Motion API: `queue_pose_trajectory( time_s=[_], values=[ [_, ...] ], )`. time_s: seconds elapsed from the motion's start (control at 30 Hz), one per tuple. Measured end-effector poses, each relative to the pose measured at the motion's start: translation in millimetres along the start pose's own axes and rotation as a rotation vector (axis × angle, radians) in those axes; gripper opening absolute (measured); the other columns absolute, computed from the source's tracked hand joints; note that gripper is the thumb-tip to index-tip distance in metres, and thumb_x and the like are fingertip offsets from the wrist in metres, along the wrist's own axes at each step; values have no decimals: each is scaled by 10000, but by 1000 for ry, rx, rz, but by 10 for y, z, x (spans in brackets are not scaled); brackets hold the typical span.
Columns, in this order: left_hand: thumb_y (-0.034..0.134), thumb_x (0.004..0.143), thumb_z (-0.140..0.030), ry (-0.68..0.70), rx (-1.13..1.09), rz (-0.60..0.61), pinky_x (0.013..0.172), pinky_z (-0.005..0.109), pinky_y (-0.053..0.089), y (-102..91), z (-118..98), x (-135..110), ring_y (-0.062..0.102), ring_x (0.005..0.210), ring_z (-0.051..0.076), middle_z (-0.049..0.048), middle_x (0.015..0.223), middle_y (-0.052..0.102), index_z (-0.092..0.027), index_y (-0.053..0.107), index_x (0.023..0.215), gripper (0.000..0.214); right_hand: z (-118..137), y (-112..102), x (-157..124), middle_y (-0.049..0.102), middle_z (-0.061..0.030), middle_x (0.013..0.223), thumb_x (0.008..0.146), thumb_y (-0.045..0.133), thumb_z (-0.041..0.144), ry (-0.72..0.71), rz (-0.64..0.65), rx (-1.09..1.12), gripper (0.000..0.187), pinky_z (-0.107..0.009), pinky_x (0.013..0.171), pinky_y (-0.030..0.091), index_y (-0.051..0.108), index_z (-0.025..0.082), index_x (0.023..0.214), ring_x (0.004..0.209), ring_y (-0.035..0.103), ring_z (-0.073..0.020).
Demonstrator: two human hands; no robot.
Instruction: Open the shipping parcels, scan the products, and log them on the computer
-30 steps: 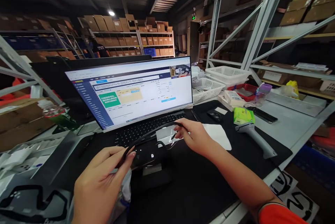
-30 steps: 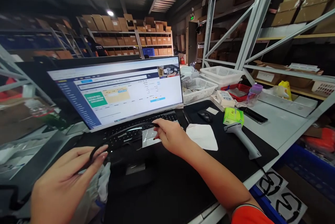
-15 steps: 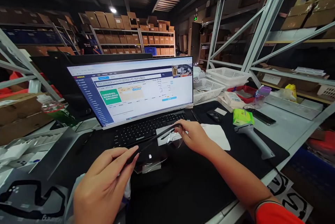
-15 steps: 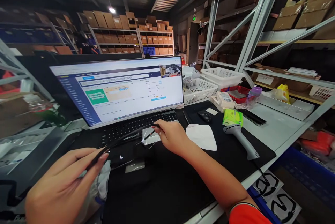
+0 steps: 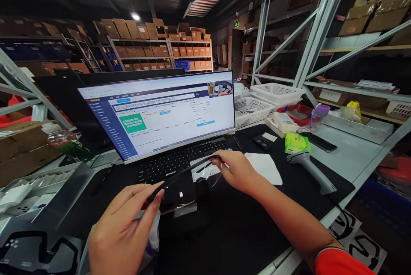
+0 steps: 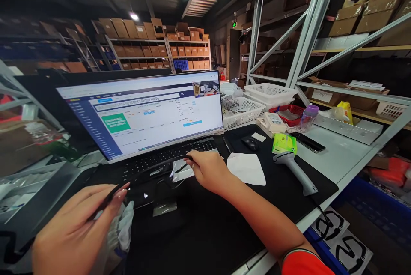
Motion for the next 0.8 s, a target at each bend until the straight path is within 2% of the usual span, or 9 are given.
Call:
queue_pose_trajectory(
  time_s=[0.1,0.17,0.27,0.37,0.47,0.53,0.63,0.7,0.8],
  values=[
    [693,840,-624,-246,-216,-19,721,346,579,71,7,15,681,739,198,-7,879,717,-311,703,1031,367,38,30,-33,736,-49,870,1013,511,196,1,21,61,140,-278,712,452,638,213,956,789,676,-187],
    [756,800,-587,-349,-434,-74,675,329,598,121,-19,14,672,691,177,-10,889,715,-286,669,1007,376,61,79,-59,752,-51,904,997,534,191,14,55,167,131,-290,746,493,649,217,939,832,697,-193],
    [811,777,-506,-374,-667,-106,660,290,613,180,-14,38,651,662,130,-21,926,699,-258,659,960,344,82,188,-81,768,-54,953,986,607,290,116,138,532,109,-325,819,562,665,217,930,916,740,-206],
    [818,778,-498,-374,-697,-19,692,274,618,231,118,99,664,684,121,-10,951,701,-234,662,945,348,99,314,-75,766,-56,910,904,732,497,321,260,1035,307,-371,850,609,646,203,922,925,772,-230],
    [803,783,-525,-349,-635,74,770,297,616,287,283,160,693,771,154,22,983,715,-220,678,947,368,90,368,-35,773,-83,1026,760,859,557,445,200,1304,456,-403,904,616,632,187,899,951,777,-241],
    [793,785,-531,-314,-556,85,873,315,594,316,356,190,703,902,189,39,1007,726,-224,707,967,367,59,350,-3,770,-98,1100,716,895,545,458,120,1323,477,-424,930,613,639,182,891,935,777,-231],
    [789,759,-563,-282,-446,102,909,338,570,345,409,222,688,992,233,58,1011,736,-226,737,949,390,12,265,27,775,-105,1106,753,859,562,391,138,1203,451,-458,920,619,671,181,903,915,772,-230],
    [777,744,-595,-297,-406,125,857,346,569,356,428,241,688,939,241,62,971,739,-218,740,928,421,-10,173,26,777,-102,1104,799,820,551,298,138,1006,413,-443,893,624,720,186,963,922,763,-230],
    [764,738,-616,-318,-390,156,795,326,550,364,456,264,681,843,217,46,888,734,-211,737,909,440,-17,19,-1,790,-76,994,835,797,479,175,14,655,332,-375,811,618,777,199,1012,847,745,-210]
  ],
)
Point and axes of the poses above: each hand's wrist, its own x-axis towards the middle knuckle, its own y-axis out of the palm, z = x × y, the point moved 2 cm from there along x, towards the middle knuckle
